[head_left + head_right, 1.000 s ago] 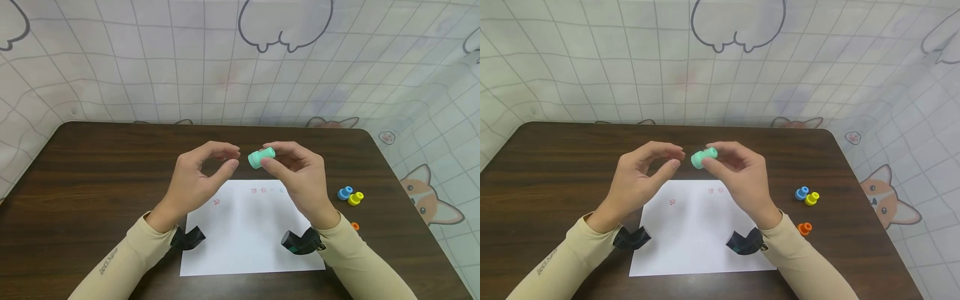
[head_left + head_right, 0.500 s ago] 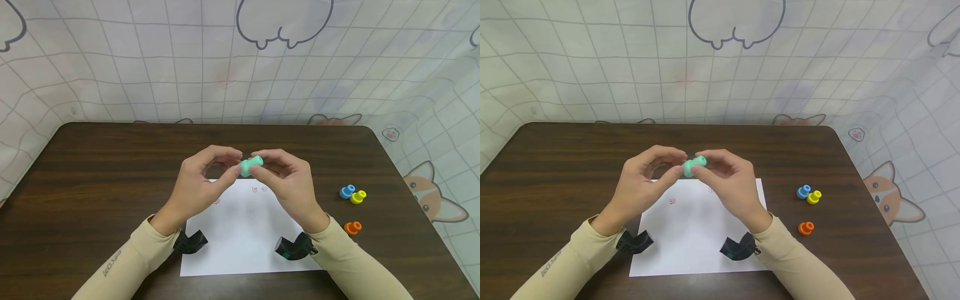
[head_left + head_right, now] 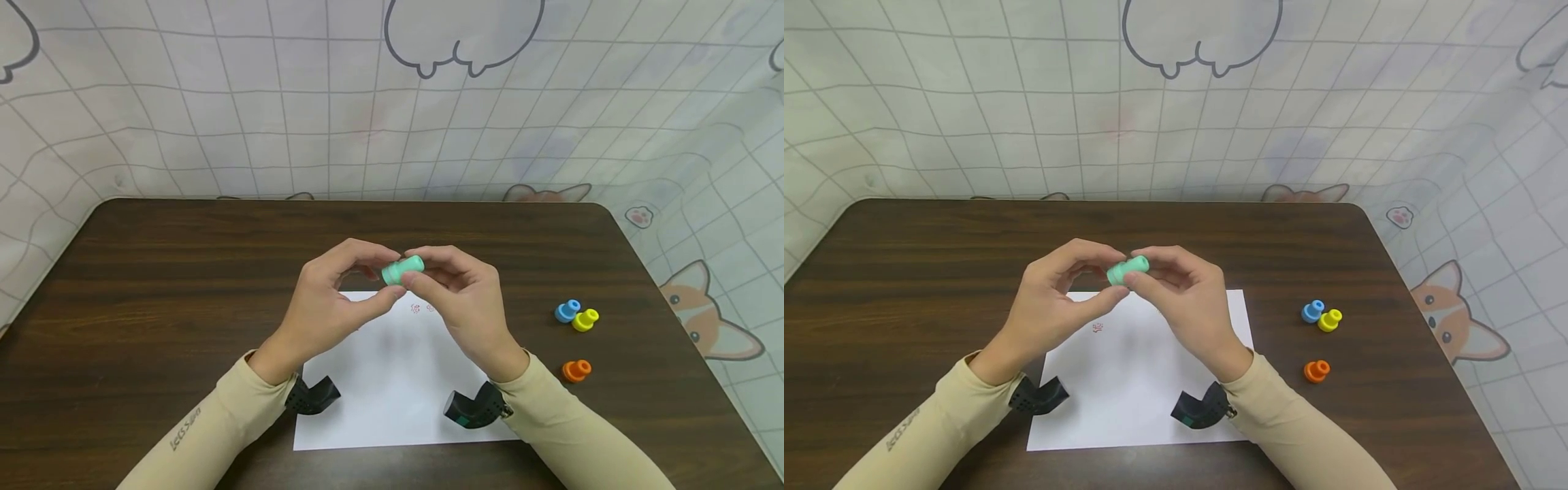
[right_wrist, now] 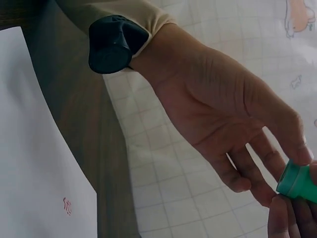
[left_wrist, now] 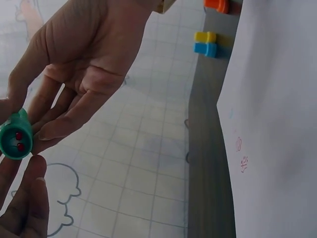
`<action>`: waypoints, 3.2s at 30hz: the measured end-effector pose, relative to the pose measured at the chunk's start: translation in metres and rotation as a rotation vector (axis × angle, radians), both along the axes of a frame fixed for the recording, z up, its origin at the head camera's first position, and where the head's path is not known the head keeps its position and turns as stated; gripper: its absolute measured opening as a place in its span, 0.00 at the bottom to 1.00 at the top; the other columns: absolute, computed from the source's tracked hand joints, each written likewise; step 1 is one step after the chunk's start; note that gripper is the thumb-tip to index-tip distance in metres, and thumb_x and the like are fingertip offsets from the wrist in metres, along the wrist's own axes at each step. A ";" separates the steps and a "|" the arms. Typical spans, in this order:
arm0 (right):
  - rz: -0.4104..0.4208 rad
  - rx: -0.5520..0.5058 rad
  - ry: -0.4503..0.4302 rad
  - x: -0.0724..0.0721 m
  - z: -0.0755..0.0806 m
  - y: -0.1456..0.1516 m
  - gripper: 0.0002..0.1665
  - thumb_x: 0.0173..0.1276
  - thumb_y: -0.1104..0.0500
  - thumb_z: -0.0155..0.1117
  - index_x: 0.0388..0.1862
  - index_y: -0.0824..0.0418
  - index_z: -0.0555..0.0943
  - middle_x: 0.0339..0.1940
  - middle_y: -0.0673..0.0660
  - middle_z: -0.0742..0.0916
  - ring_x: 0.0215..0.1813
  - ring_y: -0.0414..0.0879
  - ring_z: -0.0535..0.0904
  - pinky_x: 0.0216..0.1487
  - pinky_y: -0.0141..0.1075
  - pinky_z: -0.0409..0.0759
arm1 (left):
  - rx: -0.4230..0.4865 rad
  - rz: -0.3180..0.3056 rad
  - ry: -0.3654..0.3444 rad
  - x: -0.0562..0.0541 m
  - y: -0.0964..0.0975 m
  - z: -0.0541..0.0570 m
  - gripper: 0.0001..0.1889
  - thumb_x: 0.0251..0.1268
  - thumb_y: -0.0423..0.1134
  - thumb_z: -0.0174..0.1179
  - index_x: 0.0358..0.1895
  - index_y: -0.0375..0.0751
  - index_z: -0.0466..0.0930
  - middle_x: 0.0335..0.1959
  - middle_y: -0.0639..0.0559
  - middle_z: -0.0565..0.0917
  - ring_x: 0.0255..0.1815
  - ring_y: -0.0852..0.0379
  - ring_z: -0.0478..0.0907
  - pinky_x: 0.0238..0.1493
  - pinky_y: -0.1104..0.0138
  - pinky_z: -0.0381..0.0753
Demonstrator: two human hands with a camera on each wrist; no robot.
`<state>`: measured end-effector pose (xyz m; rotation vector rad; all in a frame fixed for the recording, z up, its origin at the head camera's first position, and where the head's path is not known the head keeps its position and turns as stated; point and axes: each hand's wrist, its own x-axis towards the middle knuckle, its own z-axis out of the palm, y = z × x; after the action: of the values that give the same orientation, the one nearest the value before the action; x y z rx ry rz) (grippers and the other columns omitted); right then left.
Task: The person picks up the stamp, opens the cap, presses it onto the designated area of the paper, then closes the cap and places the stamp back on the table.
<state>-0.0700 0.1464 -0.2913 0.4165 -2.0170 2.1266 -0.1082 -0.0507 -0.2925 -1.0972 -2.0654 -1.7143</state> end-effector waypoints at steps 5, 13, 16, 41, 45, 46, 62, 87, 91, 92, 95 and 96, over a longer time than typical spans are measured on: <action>0.007 -0.046 -0.029 -0.001 -0.002 -0.001 0.21 0.67 0.70 0.69 0.57 0.77 0.79 0.45 0.48 0.90 0.44 0.40 0.90 0.52 0.35 0.90 | 0.014 0.007 0.017 -0.001 0.000 -0.002 0.15 0.55 0.26 0.74 0.47 0.36 0.85 0.44 0.48 0.89 0.41 0.61 0.85 0.47 0.62 0.90; 0.008 -0.085 -0.021 -0.003 -0.005 0.000 0.15 0.69 0.69 0.70 0.54 0.64 0.85 0.43 0.50 0.91 0.42 0.42 0.91 0.53 0.39 0.90 | 0.038 0.010 0.026 -0.004 -0.001 -0.005 0.17 0.51 0.24 0.77 0.46 0.34 0.85 0.43 0.45 0.89 0.41 0.55 0.84 0.47 0.68 0.87; 0.020 -0.105 -0.027 -0.003 -0.006 -0.001 0.15 0.69 0.70 0.69 0.53 0.62 0.85 0.44 0.49 0.92 0.43 0.42 0.91 0.54 0.39 0.90 | 0.043 0.011 0.026 -0.005 -0.001 -0.005 0.17 0.51 0.24 0.77 0.45 0.34 0.86 0.42 0.45 0.90 0.41 0.59 0.84 0.47 0.67 0.87; -0.007 -0.159 -0.046 -0.003 -0.012 -0.006 0.15 0.68 0.70 0.69 0.54 0.66 0.85 0.45 0.48 0.92 0.47 0.40 0.90 0.57 0.39 0.89 | 0.112 -0.027 -0.068 -0.009 -0.006 -0.006 0.16 0.50 0.20 0.75 0.44 0.29 0.89 0.42 0.37 0.92 0.40 0.58 0.88 0.43 0.68 0.89; -0.019 -0.146 -0.027 -0.004 -0.013 -0.007 0.16 0.68 0.68 0.70 0.55 0.67 0.85 0.45 0.47 0.92 0.47 0.40 0.91 0.57 0.39 0.89 | 0.135 -0.026 -0.071 -0.010 -0.006 -0.007 0.16 0.48 0.19 0.75 0.43 0.28 0.89 0.41 0.36 0.91 0.39 0.53 0.88 0.41 0.69 0.88; -0.022 -0.142 -0.023 -0.004 -0.013 -0.007 0.16 0.68 0.68 0.71 0.55 0.65 0.86 0.45 0.47 0.92 0.47 0.40 0.90 0.57 0.39 0.89 | 0.142 -0.025 -0.070 -0.010 -0.005 -0.007 0.16 0.48 0.18 0.75 0.43 0.27 0.89 0.41 0.35 0.91 0.39 0.52 0.88 0.41 0.69 0.87; 0.014 -0.151 0.016 -0.005 -0.022 -0.009 0.21 0.70 0.65 0.70 0.58 0.75 0.82 0.45 0.48 0.92 0.48 0.40 0.89 0.59 0.37 0.88 | 0.185 0.009 -0.084 -0.011 -0.002 -0.015 0.14 0.46 0.18 0.75 0.40 0.27 0.90 0.36 0.48 0.92 0.30 0.56 0.79 0.34 0.73 0.80; -0.015 -0.007 0.115 -0.002 -0.028 -0.007 0.24 0.70 0.60 0.72 0.57 0.76 0.82 0.48 0.44 0.90 0.50 0.40 0.89 0.57 0.35 0.88 | 0.197 -0.007 -0.181 -0.010 -0.002 -0.018 0.12 0.46 0.18 0.73 0.38 0.25 0.87 0.35 0.71 0.89 0.27 0.60 0.73 0.27 0.74 0.70; -0.028 0.026 0.158 -0.003 -0.030 -0.006 0.23 0.69 0.61 0.72 0.56 0.76 0.83 0.47 0.42 0.90 0.48 0.39 0.89 0.55 0.33 0.89 | 0.166 0.003 -0.158 -0.010 -0.004 -0.019 0.12 0.46 0.19 0.73 0.38 0.27 0.88 0.36 0.72 0.89 0.28 0.59 0.73 0.27 0.73 0.71; -0.033 0.038 0.176 -0.004 -0.030 -0.006 0.23 0.68 0.60 0.72 0.56 0.76 0.83 0.47 0.41 0.90 0.47 0.38 0.89 0.55 0.33 0.89 | 0.158 0.007 -0.147 -0.011 -0.004 -0.019 0.12 0.46 0.19 0.73 0.38 0.28 0.88 0.36 0.72 0.89 0.28 0.59 0.74 0.27 0.72 0.71; -0.052 0.070 0.225 -0.006 -0.031 -0.005 0.23 0.67 0.60 0.74 0.54 0.75 0.84 0.46 0.39 0.90 0.45 0.37 0.88 0.52 0.32 0.89 | 0.140 0.008 -0.118 -0.012 -0.004 -0.020 0.12 0.46 0.20 0.74 0.37 0.30 0.89 0.37 0.73 0.89 0.28 0.60 0.74 0.27 0.72 0.71; -0.050 0.070 0.234 -0.006 -0.031 -0.005 0.23 0.67 0.60 0.74 0.54 0.76 0.84 0.46 0.39 0.90 0.44 0.37 0.88 0.50 0.31 0.89 | 0.141 0.005 -0.116 -0.012 -0.005 -0.020 0.12 0.46 0.20 0.74 0.37 0.30 0.89 0.37 0.74 0.89 0.28 0.60 0.74 0.27 0.72 0.71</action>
<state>-0.0762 0.1419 -0.3224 0.5888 -1.9513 1.8839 -0.1205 -0.0553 -0.3124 -0.9712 -1.9752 -1.9303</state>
